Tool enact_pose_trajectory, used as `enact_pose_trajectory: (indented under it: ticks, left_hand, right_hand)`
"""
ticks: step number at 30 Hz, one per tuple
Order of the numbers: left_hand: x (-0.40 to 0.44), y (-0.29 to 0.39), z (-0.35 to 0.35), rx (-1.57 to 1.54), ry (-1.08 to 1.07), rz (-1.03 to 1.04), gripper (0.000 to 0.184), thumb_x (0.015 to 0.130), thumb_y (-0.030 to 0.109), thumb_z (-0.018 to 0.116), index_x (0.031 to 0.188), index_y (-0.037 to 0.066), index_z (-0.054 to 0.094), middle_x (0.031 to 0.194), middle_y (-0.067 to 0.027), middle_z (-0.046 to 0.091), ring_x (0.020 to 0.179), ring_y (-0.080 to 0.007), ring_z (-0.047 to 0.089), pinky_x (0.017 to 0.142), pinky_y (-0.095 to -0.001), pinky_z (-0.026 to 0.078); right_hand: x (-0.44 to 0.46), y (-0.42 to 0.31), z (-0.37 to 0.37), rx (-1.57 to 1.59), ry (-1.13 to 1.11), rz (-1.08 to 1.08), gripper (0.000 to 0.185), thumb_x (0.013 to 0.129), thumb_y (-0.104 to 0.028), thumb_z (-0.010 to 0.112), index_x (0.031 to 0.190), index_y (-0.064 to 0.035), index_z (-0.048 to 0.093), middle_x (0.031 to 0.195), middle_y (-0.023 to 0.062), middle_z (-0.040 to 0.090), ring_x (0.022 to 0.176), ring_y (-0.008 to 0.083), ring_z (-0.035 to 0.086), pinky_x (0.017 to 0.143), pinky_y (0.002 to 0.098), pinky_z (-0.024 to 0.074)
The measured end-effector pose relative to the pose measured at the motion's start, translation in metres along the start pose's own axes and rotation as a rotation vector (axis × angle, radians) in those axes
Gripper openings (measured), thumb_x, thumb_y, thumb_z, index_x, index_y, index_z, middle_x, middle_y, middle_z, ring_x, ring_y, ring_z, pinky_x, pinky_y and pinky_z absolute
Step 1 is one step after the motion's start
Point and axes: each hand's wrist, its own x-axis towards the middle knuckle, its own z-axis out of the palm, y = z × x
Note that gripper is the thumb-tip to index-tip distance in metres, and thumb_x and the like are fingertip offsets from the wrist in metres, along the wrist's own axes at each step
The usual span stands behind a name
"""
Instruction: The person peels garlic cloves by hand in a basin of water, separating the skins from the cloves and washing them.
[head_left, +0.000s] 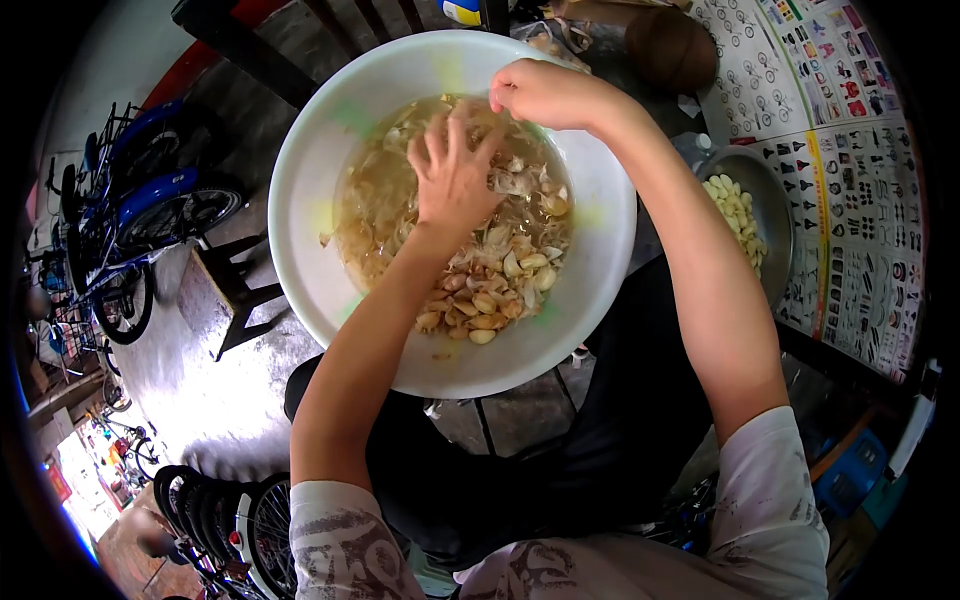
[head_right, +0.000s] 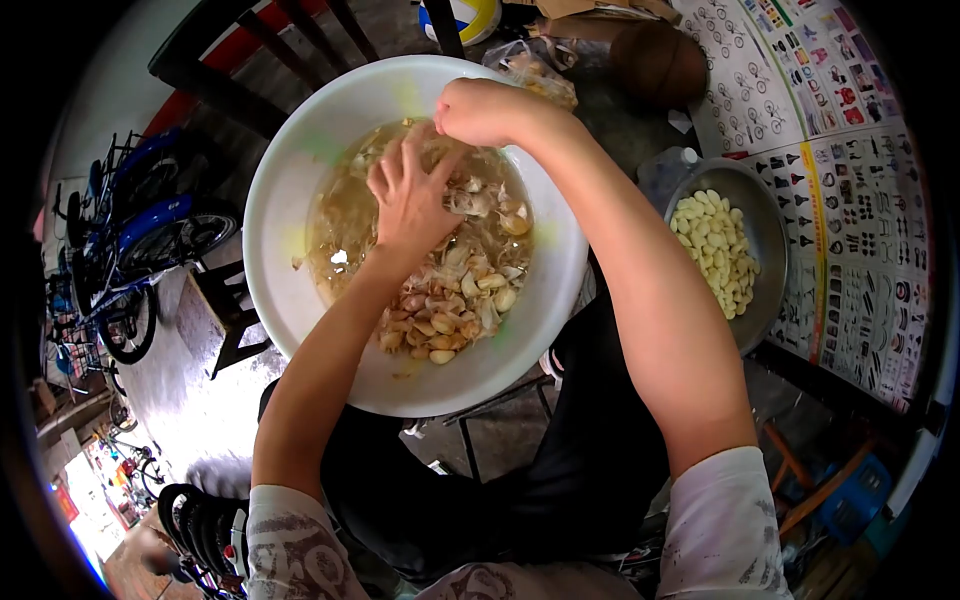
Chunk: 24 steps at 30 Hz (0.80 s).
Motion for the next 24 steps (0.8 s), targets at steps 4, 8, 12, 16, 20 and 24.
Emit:
enact_pose_trajectory:
  ticks: [4,8,12,16,20,24]
  left_hand:
    - [0.005,-0.011,0.001,-0.182,-0.064,-0.05,0.069,0.06,0.01,0.081,0.126,0.015,0.059,0.14,-0.0122,0.038,0.128,-0.042,0.038,0.098,-0.05,0.046]
    - [0.004,-0.027,0.019,-0.206,-0.107,0.063,0.062,0.063,0.004,0.076,0.122,0.012,0.059,0.136,-0.015,0.042,0.125,-0.0423,0.041,0.097,-0.0501,0.049]
    - [0.002,-0.037,0.032,-0.224,-0.039,0.182,0.053,0.071,-0.001,0.067,0.121,0.013,0.057,0.126,-0.0159,0.049,0.115,-0.0384,0.051,0.088,-0.0447,0.054]
    - [0.001,-0.042,0.036,-0.251,0.029,0.207,0.047,0.072,-0.003,0.063,0.116,0.014,0.057,0.111,-0.0139,0.058,0.099,-0.0354,0.062,0.077,-0.044,0.056]
    - [-0.001,-0.042,0.034,-0.199,-0.026,0.152,0.045,0.073,-0.001,0.062,0.115,0.014,0.058,0.104,-0.0117,0.06,0.086,-0.0338,0.066,0.07,-0.0431,0.057]
    - [-0.003,-0.041,0.036,-0.185,-0.007,0.11,0.032,0.073,-0.003,0.059,0.103,0.009,0.061,0.101,-0.0134,0.062,0.083,-0.0366,0.065,0.067,-0.0477,0.054]
  right_hand:
    - [-0.002,0.002,-0.002,0.066,0.093,-0.011,0.026,0.094,-0.024,0.049,0.097,-0.0029,0.064,0.079,0.0045,0.059,0.077,0.0151,0.054,0.07,0.0315,0.043]
    - [-0.006,-0.005,-0.002,0.07,0.111,-0.008,0.024,0.094,-0.022,0.049,0.095,-0.0024,0.063,0.081,0.0045,0.059,0.077,0.0151,0.054,0.071,0.0314,0.0431]
    - [0.008,0.012,0.005,0.094,0.106,-0.101,0.022,0.093,-0.02,0.048,0.096,-0.0031,0.063,0.083,0.005,0.06,0.078,0.0156,0.054,0.073,0.0322,0.0436]
    - [0.005,0.01,0.005,0.039,0.072,-0.1,0.021,0.093,-0.017,0.048,0.097,-0.0024,0.063,0.084,0.0049,0.061,0.08,0.0161,0.055,0.074,0.0317,0.044]
    - [0.008,0.015,0.008,0.03,0.082,-0.114,0.021,0.092,-0.016,0.048,0.098,-0.0022,0.062,0.084,0.0053,0.06,0.079,0.0162,0.055,0.073,0.0312,0.0439]
    - [0.003,0.01,0.004,0.005,0.051,-0.122,0.021,0.093,-0.017,0.048,0.098,-0.0021,0.062,0.082,0.0048,0.059,0.078,0.0155,0.054,0.071,0.0311,0.0435]
